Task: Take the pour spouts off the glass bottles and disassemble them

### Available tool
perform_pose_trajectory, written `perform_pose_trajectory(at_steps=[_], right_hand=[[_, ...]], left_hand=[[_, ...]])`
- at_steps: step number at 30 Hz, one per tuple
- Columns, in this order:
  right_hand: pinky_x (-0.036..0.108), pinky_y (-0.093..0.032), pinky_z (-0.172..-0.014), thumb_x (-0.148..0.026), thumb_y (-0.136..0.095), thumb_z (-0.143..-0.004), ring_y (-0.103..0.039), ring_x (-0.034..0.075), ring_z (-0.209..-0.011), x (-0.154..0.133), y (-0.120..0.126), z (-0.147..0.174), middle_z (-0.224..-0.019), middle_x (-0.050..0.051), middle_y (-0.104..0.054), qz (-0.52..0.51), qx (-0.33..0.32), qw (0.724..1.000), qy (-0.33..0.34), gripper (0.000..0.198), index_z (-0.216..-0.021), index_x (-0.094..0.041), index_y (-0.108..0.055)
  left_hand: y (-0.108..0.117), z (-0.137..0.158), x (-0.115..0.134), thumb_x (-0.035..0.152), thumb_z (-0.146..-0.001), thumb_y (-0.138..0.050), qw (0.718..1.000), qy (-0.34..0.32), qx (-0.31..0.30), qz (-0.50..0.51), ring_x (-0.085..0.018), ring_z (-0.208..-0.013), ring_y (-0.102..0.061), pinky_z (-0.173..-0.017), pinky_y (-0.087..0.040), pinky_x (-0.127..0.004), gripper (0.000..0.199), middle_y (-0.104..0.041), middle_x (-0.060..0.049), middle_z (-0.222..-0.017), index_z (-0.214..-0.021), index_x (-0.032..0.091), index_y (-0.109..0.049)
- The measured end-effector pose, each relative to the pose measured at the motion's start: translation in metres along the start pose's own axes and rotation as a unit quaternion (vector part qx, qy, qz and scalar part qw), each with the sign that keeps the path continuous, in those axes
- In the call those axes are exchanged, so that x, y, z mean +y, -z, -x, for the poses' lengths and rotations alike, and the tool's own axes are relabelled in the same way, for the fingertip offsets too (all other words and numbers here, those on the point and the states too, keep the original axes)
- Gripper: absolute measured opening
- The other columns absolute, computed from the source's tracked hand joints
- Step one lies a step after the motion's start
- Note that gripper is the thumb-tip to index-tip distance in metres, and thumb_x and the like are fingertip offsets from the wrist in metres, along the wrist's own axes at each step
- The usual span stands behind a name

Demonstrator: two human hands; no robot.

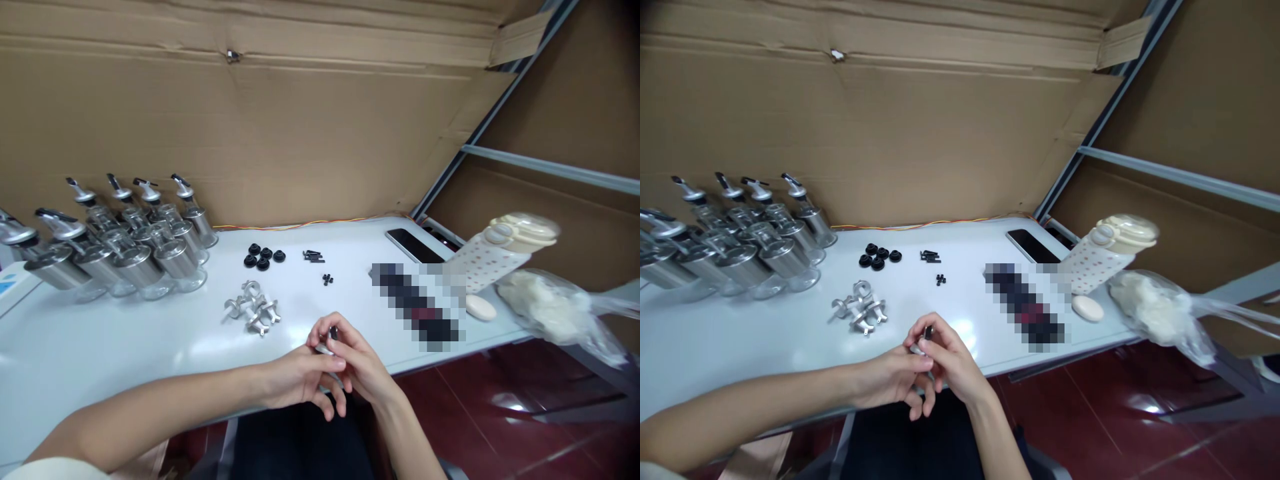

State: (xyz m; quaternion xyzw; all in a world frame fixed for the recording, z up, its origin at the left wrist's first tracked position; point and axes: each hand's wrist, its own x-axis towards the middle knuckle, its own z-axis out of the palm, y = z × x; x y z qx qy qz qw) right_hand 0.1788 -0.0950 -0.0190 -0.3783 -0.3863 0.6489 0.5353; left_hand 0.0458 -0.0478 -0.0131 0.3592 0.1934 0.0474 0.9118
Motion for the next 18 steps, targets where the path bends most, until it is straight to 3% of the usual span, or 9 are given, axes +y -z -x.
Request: perform_pose_trajectory(at_steps=[6,9,12,16,18], right_hand=[[0.010,-0.031,-0.032,-0.035,-0.069,-0.074,-0.058,0.011,-0.060,-0.003,-0.003,-0.001,-0.087,0.002,-0.065,-0.005,0.017,0.999,-0.036,0.028,-0.096,-0.024,-0.055],[0.014,-0.040,-0.040,-0.034,-0.068,-0.075,-0.058,0.008,-0.056,-0.003,-0.005,-0.001,-0.093,0.002,-0.066,0.015,0.007,1.000,-0.023,0.026,-0.098,-0.024,-0.061],[0.020,-0.051,-0.062,-0.034,-0.069,-0.075,-0.063,0.013,-0.077,-0.002,-0.004,-0.003,-0.096,0.004,-0.067,0.036,0.009,0.999,0.019,0.032,-0.105,-0.022,-0.067],[0.019,-0.049,-0.052,-0.038,-0.068,-0.076,-0.061,0.011,-0.067,0.001,-0.001,-0.004,-0.104,0.005,-0.066,0.064,0.009,0.998,0.017,0.043,-0.117,-0.025,-0.064],[0.024,-0.052,-0.061,-0.038,-0.070,-0.074,-0.064,0.014,-0.074,0.002,0.000,-0.004,-0.105,0.005,-0.068,0.069,0.006,0.997,0.020,0.045,-0.117,-0.026,-0.064]], left_hand=[[0.004,-0.002,-0.001,0.055,-0.065,-0.072,0.999,-0.013,-0.018,0.031,-0.013,-0.054,-0.061,-0.049,-0.047,-0.023,0.050,-0.060,-0.003,-0.069,-0.083,0.011,-0.054],[0.005,-0.001,0.003,0.049,-0.065,-0.073,0.999,-0.030,-0.010,0.009,-0.011,-0.046,-0.058,-0.046,-0.044,-0.022,0.044,-0.057,-0.001,-0.058,-0.072,0.011,-0.052],[0.006,-0.001,0.007,0.043,-0.063,-0.072,0.999,-0.016,-0.007,-0.040,-0.011,-0.039,-0.054,-0.041,-0.041,-0.022,0.037,-0.056,0.000,-0.050,-0.063,0.012,-0.051],[0.006,0.001,0.012,0.037,-0.060,-0.069,0.996,0.031,-0.009,-0.087,-0.010,-0.038,-0.051,-0.040,-0.038,-0.022,0.029,-0.057,0.000,-0.048,-0.066,0.012,-0.055],[0.005,0.002,0.013,0.033,-0.060,-0.069,0.995,0.022,0.000,-0.096,-0.007,-0.037,-0.046,-0.043,-0.036,-0.021,0.026,-0.051,0.003,-0.043,-0.061,0.014,-0.050]])
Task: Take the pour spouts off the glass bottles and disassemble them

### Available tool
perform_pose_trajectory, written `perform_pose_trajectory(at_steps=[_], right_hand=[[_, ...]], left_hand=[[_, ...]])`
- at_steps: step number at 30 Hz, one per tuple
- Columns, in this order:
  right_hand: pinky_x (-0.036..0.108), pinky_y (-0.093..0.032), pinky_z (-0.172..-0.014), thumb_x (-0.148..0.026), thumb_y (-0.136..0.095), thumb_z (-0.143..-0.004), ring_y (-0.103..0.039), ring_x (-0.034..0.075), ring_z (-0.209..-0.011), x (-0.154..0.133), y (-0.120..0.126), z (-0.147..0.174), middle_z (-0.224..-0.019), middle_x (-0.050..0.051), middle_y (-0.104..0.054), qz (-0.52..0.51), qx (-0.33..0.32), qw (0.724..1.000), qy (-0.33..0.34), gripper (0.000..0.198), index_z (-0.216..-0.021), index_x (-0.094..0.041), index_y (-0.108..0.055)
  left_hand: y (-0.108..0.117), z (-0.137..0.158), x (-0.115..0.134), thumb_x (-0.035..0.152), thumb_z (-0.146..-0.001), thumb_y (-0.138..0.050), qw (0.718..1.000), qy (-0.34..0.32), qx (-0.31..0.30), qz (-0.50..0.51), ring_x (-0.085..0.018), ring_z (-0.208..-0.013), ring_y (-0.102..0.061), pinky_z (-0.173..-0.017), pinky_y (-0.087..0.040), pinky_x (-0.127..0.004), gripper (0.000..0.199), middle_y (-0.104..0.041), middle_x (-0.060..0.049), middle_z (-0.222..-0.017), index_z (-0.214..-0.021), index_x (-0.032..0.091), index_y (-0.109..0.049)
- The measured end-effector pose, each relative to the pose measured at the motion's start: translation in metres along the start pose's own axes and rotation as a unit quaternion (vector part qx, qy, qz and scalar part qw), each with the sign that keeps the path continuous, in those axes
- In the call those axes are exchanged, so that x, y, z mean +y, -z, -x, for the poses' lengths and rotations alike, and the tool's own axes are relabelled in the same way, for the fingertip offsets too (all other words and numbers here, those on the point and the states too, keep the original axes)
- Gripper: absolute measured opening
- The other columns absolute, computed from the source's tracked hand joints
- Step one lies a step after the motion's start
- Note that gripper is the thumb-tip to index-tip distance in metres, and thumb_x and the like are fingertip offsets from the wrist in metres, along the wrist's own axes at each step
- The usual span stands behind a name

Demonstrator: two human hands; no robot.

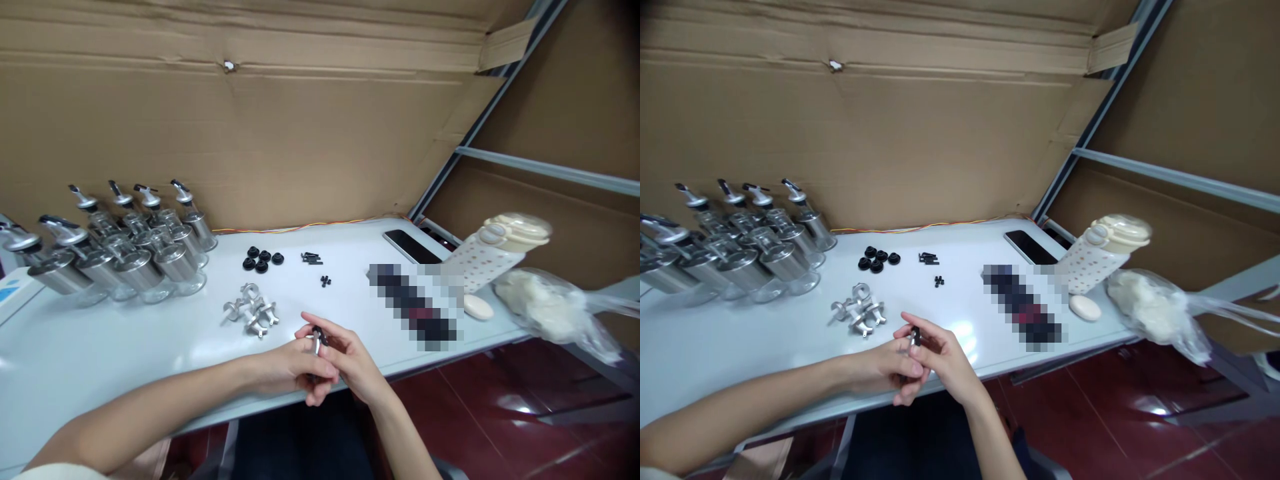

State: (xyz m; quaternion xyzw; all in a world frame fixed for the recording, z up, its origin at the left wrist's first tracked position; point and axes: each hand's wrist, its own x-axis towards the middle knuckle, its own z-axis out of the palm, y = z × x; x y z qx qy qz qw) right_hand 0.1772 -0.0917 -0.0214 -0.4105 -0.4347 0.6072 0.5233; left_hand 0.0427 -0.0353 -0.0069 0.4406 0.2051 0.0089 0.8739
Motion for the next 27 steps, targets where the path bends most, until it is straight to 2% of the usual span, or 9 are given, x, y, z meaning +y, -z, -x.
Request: perform_pose_trajectory(at_steps=[3,8,11,14,16,19,23,25,27], right_hand=[[0.034,-0.051,-0.084,-0.037,-0.072,-0.072,-0.065,0.020,-0.093,0.000,-0.001,0.000,-0.100,0.005,-0.070,0.009,0.005,1.000,0.021,0.042,-0.111,-0.024,-0.068],[0.033,-0.051,-0.079,-0.041,-0.068,-0.074,-0.066,0.020,-0.085,-0.003,-0.002,0.000,-0.089,0.005,-0.073,0.053,0.020,0.998,0.037,0.027,-0.094,-0.023,-0.073],[0.032,-0.050,-0.078,-0.043,-0.067,-0.075,-0.066,0.021,-0.085,-0.002,-0.003,-0.001,-0.087,0.005,-0.073,0.079,0.032,0.995,0.055,0.026,-0.088,-0.022,-0.074],[0.030,-0.051,-0.070,-0.051,-0.060,-0.079,-0.066,0.019,-0.073,0.001,-0.006,-0.001,-0.076,0.007,-0.072,0.058,0.070,0.995,0.037,0.035,-0.075,-0.019,-0.073],[0.029,-0.050,-0.065,-0.055,-0.056,-0.081,-0.065,0.018,-0.065,0.003,-0.007,-0.001,-0.067,0.007,-0.070,0.022,0.085,0.996,0.008,0.043,-0.066,-0.017,-0.071],[0.027,-0.047,-0.063,-0.058,-0.055,-0.081,-0.061,0.016,-0.066,0.006,-0.007,-0.002,-0.071,0.006,-0.067,0.042,0.102,0.994,0.020,0.046,-0.070,-0.017,-0.072],[0.024,-0.043,-0.063,-0.058,-0.052,-0.083,-0.054,0.013,-0.071,0.009,-0.005,-0.006,-0.082,0.003,-0.055,0.139,0.170,0.972,0.085,0.045,-0.081,-0.018,-0.073],[0.025,-0.043,-0.063,-0.057,-0.053,-0.083,-0.053,0.014,-0.070,0.010,-0.005,-0.008,-0.078,0.002,-0.053,0.141,0.186,0.969,0.076,0.042,-0.086,-0.019,-0.071],[0.025,-0.042,-0.061,-0.055,-0.058,-0.079,-0.053,0.014,-0.065,0.008,-0.004,-0.011,-0.070,0.000,-0.054,0.119,0.203,0.970,0.063,0.038,-0.085,-0.019,-0.066]], left_hand=[[-0.002,0.002,0.000,0.029,-0.062,-0.068,1.000,-0.018,-0.007,-0.009,-0.005,-0.038,-0.038,-0.048,-0.033,-0.022,0.032,-0.042,0.007,-0.040,-0.054,0.017,-0.040],[-0.005,0.002,-0.001,0.036,-0.067,-0.063,0.999,-0.036,-0.037,-0.012,-0.005,-0.042,-0.032,-0.050,-0.025,-0.024,0.032,-0.037,0.007,-0.043,-0.053,0.016,-0.041],[-0.007,0.002,-0.001,0.035,-0.068,-0.060,0.999,-0.042,-0.016,-0.031,-0.005,-0.043,-0.033,-0.050,-0.026,-0.024,0.029,-0.038,0.007,-0.044,-0.056,0.017,-0.041],[-0.010,0.005,0.000,0.030,-0.063,-0.066,0.990,-0.016,0.002,-0.137,-0.006,-0.046,-0.037,-0.049,-0.027,-0.023,0.024,-0.043,0.006,-0.050,-0.065,0.016,-0.047],[-0.010,0.007,0.000,0.030,-0.060,-0.071,0.982,0.007,-0.002,-0.190,-0.007,-0.048,-0.039,-0.048,-0.028,-0.022,0.028,-0.047,0.006,-0.055,-0.072,0.016,-0.050],[-0.007,0.005,0.001,0.030,-0.060,-0.072,0.985,-0.004,-0.006,-0.171,-0.008,-0.049,-0.042,-0.049,-0.031,-0.022,0.032,-0.048,0.006,-0.055,-0.074,0.017,-0.046],[-0.001,0.000,0.002,0.022,-0.069,-0.065,0.985,-0.099,0.017,-0.138,-0.007,-0.048,-0.042,-0.053,-0.033,-0.023,0.029,-0.047,0.008,-0.052,-0.088,0.016,-0.045],[0.000,-0.002,0.001,0.023,-0.070,-0.065,0.988,-0.114,0.037,-0.101,-0.007,-0.048,-0.044,-0.054,-0.033,-0.023,0.039,-0.048,0.008,-0.056,-0.100,0.017,-0.041],[0.000,-0.003,-0.001,0.028,-0.068,-0.070,0.991,-0.109,0.056,-0.058,-0.008,-0.049,-0.049,-0.055,-0.035,-0.024,0.048,-0.050,0.008,-0.062,-0.103,0.018,-0.038]])
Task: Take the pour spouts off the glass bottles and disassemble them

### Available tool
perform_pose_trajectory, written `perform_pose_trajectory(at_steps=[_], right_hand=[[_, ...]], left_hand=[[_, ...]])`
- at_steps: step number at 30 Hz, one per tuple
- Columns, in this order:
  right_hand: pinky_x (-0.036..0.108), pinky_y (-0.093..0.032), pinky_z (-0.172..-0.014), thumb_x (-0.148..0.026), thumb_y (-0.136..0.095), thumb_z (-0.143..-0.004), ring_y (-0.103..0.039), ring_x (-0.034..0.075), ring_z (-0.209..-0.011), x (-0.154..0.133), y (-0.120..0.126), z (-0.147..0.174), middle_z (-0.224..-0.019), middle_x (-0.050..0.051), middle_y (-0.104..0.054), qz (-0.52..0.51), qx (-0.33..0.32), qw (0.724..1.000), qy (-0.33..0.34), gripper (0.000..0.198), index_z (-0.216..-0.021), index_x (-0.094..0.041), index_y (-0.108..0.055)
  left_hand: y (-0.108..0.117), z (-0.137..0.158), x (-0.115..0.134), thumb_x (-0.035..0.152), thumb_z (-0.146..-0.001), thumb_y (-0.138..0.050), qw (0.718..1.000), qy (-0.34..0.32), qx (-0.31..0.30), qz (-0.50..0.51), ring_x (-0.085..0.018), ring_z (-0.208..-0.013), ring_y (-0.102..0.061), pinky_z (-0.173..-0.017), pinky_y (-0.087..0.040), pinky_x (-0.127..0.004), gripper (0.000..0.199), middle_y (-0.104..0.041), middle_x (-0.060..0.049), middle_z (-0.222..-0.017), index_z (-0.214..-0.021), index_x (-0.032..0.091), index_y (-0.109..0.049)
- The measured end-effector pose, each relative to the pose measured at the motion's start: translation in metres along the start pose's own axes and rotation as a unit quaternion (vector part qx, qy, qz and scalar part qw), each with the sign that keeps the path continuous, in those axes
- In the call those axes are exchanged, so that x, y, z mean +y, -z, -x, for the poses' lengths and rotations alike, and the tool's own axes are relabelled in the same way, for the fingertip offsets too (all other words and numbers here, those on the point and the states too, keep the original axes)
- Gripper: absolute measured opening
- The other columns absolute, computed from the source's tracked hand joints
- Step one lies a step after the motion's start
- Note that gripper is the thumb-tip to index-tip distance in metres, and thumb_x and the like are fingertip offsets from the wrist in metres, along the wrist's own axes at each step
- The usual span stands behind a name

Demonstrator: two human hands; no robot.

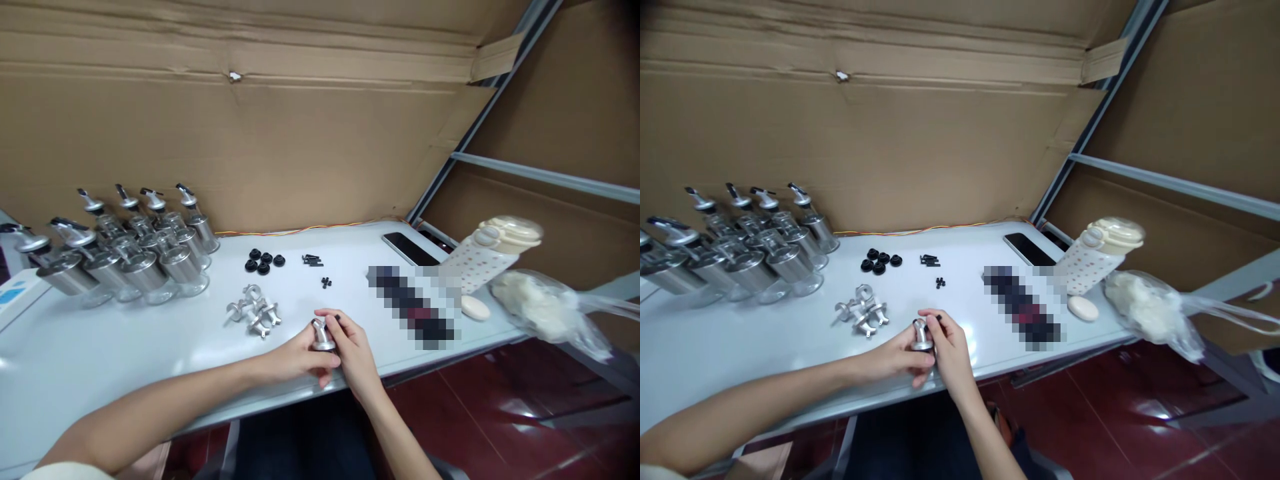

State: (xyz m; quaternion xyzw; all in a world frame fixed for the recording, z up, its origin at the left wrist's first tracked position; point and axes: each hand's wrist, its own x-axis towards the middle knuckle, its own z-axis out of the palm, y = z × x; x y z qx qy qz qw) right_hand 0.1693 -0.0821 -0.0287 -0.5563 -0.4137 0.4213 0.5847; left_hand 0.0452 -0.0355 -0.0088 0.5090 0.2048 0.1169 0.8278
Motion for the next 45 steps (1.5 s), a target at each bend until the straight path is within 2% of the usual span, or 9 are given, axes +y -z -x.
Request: perform_pose_trajectory(at_steps=[4,7,9,11,17,23,32,37,45], right_hand=[[0.026,-0.042,-0.057,-0.047,-0.071,-0.069,-0.051,0.013,-0.055,-0.010,0.009,-0.019,-0.057,-0.004,-0.054,-0.013,0.022,1.000,0.006,0.033,-0.076,-0.020,-0.053],[0.027,-0.045,-0.063,-0.039,-0.066,-0.073,-0.057,0.014,-0.061,-0.021,0.022,-0.050,-0.064,0.001,-0.062,0.085,0.022,0.995,0.057,0.024,-0.072,-0.019,-0.053],[0.027,-0.046,-0.066,-0.032,-0.060,-0.077,-0.061,0.016,-0.067,-0.025,0.030,-0.075,-0.069,0.003,-0.066,0.214,0.019,0.974,0.070,0.015,-0.074,-0.018,-0.055],[0.028,-0.046,-0.069,-0.021,-0.057,-0.075,-0.063,0.017,-0.068,-0.027,0.034,-0.099,-0.071,0.004,-0.067,0.261,0.016,0.963,0.068,0.005,-0.077,-0.017,-0.059],[0.029,-0.041,-0.079,-0.010,-0.061,-0.068,-0.060,0.019,-0.077,-0.015,0.024,-0.141,-0.075,0.006,-0.066,0.383,0.011,0.920,0.085,0.010,-0.063,-0.017,-0.067],[0.025,-0.044,-0.073,-0.010,-0.060,-0.071,-0.062,0.017,-0.073,-0.008,0.015,-0.151,-0.070,0.003,-0.068,0.431,-0.017,0.899,0.074,0.015,-0.070,-0.018,-0.071],[0.020,-0.048,-0.075,-0.004,-0.042,-0.076,-0.067,0.013,-0.077,-0.005,0.018,-0.150,-0.082,0.003,-0.074,0.432,-0.026,0.898,0.074,0.035,-0.087,-0.017,-0.073],[0.024,-0.045,-0.088,-0.006,-0.038,-0.081,-0.065,0.015,-0.096,-0.005,0.024,-0.150,-0.099,0.005,-0.073,0.452,-0.011,0.888,0.087,0.039,-0.100,-0.017,-0.070],[0.029,-0.040,-0.093,-0.013,-0.058,-0.077,-0.060,0.023,-0.102,-0.001,0.028,-0.166,-0.107,0.014,-0.065,0.511,-0.059,0.852,0.098,0.042,-0.119,-0.011,-0.062]], left_hand=[[0.001,-0.001,-0.005,0.038,-0.065,-0.076,0.997,-0.009,0.038,0.062,-0.009,-0.051,-0.054,-0.059,-0.038,-0.026,0.052,-0.052,0.007,-0.063,-0.090,0.020,-0.034],[0.002,-0.002,-0.007,0.040,-0.066,-0.076,0.995,-0.022,0.054,0.082,-0.010,-0.053,-0.056,-0.061,-0.040,-0.026,0.050,-0.054,0.006,-0.063,-0.087,0.019,-0.036],[0.002,-0.003,-0.006,0.038,-0.063,-0.079,0.995,-0.025,0.057,0.081,-0.010,-0.056,-0.058,-0.063,-0.041,-0.027,0.050,-0.054,0.005,-0.067,-0.086,0.018,-0.039],[0.002,-0.003,-0.006,0.037,-0.061,-0.081,0.995,-0.027,0.057,0.072,-0.011,-0.058,-0.059,-0.064,-0.042,-0.029,0.052,-0.055,0.003,-0.072,-0.086,0.017,-0.041],[0.002,-0.003,-0.006,0.040,-0.059,-0.082,0.997,-0.027,0.053,0.051,-0.011,-0.059,-0.059,-0.063,-0.043,-0.029,0.054,-0.055,0.003,-0.071,-0.087,0.016,-0.043],[0.002,-0.003,-0.004,0.038,-0.057,-0.083,0.997,-0.034,0.046,0.042,-0.010,-0.059,-0.057,-0.063,-0.043,-0.028,0.053,-0.055,0.003,-0.069,-0.088,0.016,-0.046],[0.001,-0.004,-0.006,0.036,-0.054,-0.085,0.993,-0.055,0.093,0.056,-0.010,-0.060,-0.059,-0.065,-0.044,-0.028,0.059,-0.060,-0.001,-0.083,-0.089,0.018,-0.041],[0.002,-0.004,-0.006,0.035,-0.058,-0.081,0.985,-0.087,0.143,0.027,-0.009,-0.064,-0.059,-0.064,-0.043,-0.027,0.050,-0.055,-0.001,-0.094,-0.080,0.018,-0.039],[0.001,-0.005,-0.006,0.030,-0.063,-0.077,0.987,-0.092,0.129,0.019,-0.009,-0.065,-0.057,-0.066,-0.043,-0.026,0.042,-0.053,0.002,-0.085,-0.080,0.018,-0.041]])
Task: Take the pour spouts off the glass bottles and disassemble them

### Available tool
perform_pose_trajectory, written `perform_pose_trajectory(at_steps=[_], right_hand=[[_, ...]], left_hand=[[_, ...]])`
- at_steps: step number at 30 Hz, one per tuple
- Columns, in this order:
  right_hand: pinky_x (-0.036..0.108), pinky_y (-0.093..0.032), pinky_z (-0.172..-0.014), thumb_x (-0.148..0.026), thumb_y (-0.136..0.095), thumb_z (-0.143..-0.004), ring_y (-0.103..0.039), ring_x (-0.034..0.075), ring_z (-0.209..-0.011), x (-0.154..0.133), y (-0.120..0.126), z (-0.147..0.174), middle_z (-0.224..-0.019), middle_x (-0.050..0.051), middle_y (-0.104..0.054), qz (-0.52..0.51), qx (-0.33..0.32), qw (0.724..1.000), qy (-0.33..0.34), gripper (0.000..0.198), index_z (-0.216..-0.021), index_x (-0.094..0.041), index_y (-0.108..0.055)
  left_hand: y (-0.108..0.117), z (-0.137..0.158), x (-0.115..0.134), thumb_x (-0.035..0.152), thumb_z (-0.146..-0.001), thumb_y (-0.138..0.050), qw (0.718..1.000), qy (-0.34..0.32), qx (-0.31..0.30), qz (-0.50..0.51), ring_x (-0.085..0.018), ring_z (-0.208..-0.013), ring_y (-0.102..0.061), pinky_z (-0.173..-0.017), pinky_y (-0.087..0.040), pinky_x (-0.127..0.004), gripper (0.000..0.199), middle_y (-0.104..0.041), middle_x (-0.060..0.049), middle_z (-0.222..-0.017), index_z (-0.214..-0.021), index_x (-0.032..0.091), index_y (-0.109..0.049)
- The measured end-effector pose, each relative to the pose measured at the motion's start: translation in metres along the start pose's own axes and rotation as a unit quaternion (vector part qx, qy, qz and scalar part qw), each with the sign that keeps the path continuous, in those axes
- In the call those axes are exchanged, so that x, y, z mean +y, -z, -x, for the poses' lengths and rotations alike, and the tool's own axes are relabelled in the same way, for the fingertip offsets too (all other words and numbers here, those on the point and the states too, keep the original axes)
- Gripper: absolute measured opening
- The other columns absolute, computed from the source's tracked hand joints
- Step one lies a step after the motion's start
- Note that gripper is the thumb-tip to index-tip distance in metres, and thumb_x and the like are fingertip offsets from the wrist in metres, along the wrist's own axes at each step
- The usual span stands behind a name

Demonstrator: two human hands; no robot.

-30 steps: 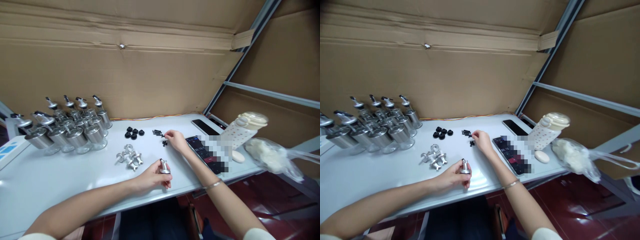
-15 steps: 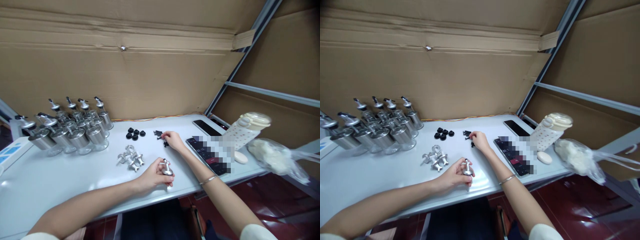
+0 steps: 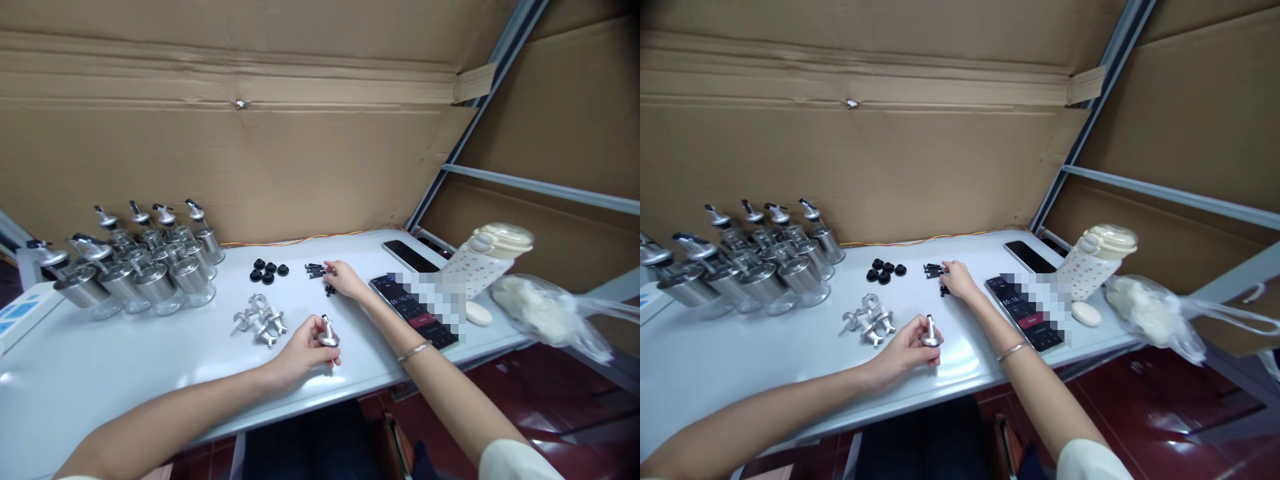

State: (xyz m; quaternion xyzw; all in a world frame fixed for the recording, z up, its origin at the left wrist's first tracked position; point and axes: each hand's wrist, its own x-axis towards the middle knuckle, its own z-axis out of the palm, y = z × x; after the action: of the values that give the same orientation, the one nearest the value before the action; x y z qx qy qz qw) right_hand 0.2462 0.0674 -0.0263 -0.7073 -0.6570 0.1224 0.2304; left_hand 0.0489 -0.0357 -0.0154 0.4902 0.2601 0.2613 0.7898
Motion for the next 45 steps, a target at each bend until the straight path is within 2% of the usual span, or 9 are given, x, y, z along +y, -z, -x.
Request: perform_pose_trajectory(at_steps=[5,9,21,25,28,31,35,41,45], right_hand=[[0.036,-0.038,-0.097,-0.028,-0.071,-0.071,-0.049,0.029,-0.115,-0.008,-0.005,-0.009,-0.123,0.016,-0.053,0.017,-0.026,0.999,0.038,0.059,-0.127,-0.015,-0.056],[0.041,-0.036,-0.099,-0.029,-0.070,-0.074,-0.043,0.031,-0.120,-0.014,-0.008,-0.012,-0.133,0.012,-0.047,0.026,-0.042,0.996,0.073,0.052,-0.125,-0.022,-0.059],[0.041,-0.039,-0.097,-0.021,-0.069,-0.075,-0.047,0.028,-0.115,-0.012,-0.006,-0.012,-0.123,0.014,-0.053,-0.002,-0.023,0.995,0.098,0.039,-0.114,-0.018,-0.064],[0.042,-0.037,-0.099,-0.023,-0.062,-0.081,-0.045,0.028,-0.118,-0.022,0.011,0.007,-0.122,0.013,-0.053,-0.037,0.011,0.995,0.095,0.034,-0.114,-0.020,-0.063],[0.036,-0.040,-0.095,-0.026,-0.047,-0.089,-0.050,0.022,-0.111,-0.035,0.022,0.046,-0.116,0.010,-0.057,-0.087,0.024,0.991,0.103,0.029,-0.114,-0.022,-0.062],[0.032,-0.044,-0.086,-0.037,-0.043,-0.091,-0.054,0.020,-0.105,-0.046,0.019,0.095,-0.111,0.007,-0.060,-0.292,0.025,0.953,0.075,0.030,-0.105,-0.023,-0.065],[0.030,-0.045,-0.078,-0.050,-0.049,-0.086,-0.058,0.019,-0.089,-0.053,0.000,0.136,-0.101,0.006,-0.064,-0.480,-0.014,0.877,-0.013,0.036,-0.103,-0.023,-0.068],[0.026,-0.042,-0.056,-0.051,-0.061,-0.079,-0.051,0.014,-0.060,-0.050,-0.010,0.139,-0.069,0.000,-0.058,-0.583,-0.043,0.808,-0.066,0.035,-0.095,-0.022,-0.070],[0.023,-0.042,-0.053,-0.044,-0.070,-0.073,-0.047,0.009,-0.057,-0.049,-0.005,0.140,-0.087,0.002,-0.063,-0.625,-0.032,0.778,-0.063,0.024,-0.080,-0.021,-0.069]], left_hand=[[0.000,0.001,0.001,0.029,-0.063,-0.076,1.000,-0.002,-0.004,-0.004,-0.009,-0.065,-0.057,-0.065,-0.043,-0.026,0.041,-0.053,0.002,-0.083,-0.080,0.017,-0.041],[0.000,0.000,0.001,0.029,-0.064,-0.076,1.000,-0.002,-0.011,-0.004,-0.009,-0.065,-0.057,-0.064,-0.043,-0.025,0.041,-0.053,0.001,-0.085,-0.080,0.017,-0.041],[0.001,-0.001,0.000,0.036,-0.060,-0.079,1.000,-0.008,-0.011,-0.015,-0.009,-0.063,-0.057,-0.064,-0.043,-0.026,0.048,-0.053,0.001,-0.086,-0.080,0.018,-0.038],[0.000,0.001,0.003,0.034,-0.063,-0.076,0.999,-0.028,0.006,-0.038,-0.008,-0.066,-0.056,-0.066,-0.044,-0.026,0.044,-0.051,0.001,-0.088,-0.080,0.019,-0.038],[-0.001,0.002,0.003,0.029,-0.067,-0.071,0.998,-0.037,0.025,-0.050,-0.010,-0.069,-0.056,-0.064,-0.042,-0.025,0.036,-0.050,0.000,-0.089,-0.084,0.019,-0.041],[-0.001,0.002,0.002,0.024,-0.070,-0.062,0.997,-0.030,0.031,-0.061,-0.011,-0.066,-0.053,-0.065,-0.040,-0.026,0.028,-0.052,0.001,-0.077,-0.088,0.019,-0.042],[-0.002,0.002,0.002,0.018,-0.069,-0.051,0.997,-0.024,0.042,-0.063,-0.010,-0.059,-0.046,-0.065,-0.036,-0.026,0.025,-0.050,0.004,-0.063,-0.091,0.019,-0.041],[-0.005,0.005,0.005,0.016,-0.065,-0.053,0.997,-0.025,0.023,-0.076,-0.011,-0.062,-0.044,-0.066,-0.034,-0.026,0.026,-0.049,0.004,-0.065,-0.089,0.019,-0.045],[-0.003,0.005,0.005,0.021,-0.070,-0.058,0.996,-0.014,-0.009,-0.083,-0.013,-0.069,-0.047,-0.069,-0.036,-0.027,0.026,-0.050,0.001,-0.070,-0.094,0.017,-0.050]])
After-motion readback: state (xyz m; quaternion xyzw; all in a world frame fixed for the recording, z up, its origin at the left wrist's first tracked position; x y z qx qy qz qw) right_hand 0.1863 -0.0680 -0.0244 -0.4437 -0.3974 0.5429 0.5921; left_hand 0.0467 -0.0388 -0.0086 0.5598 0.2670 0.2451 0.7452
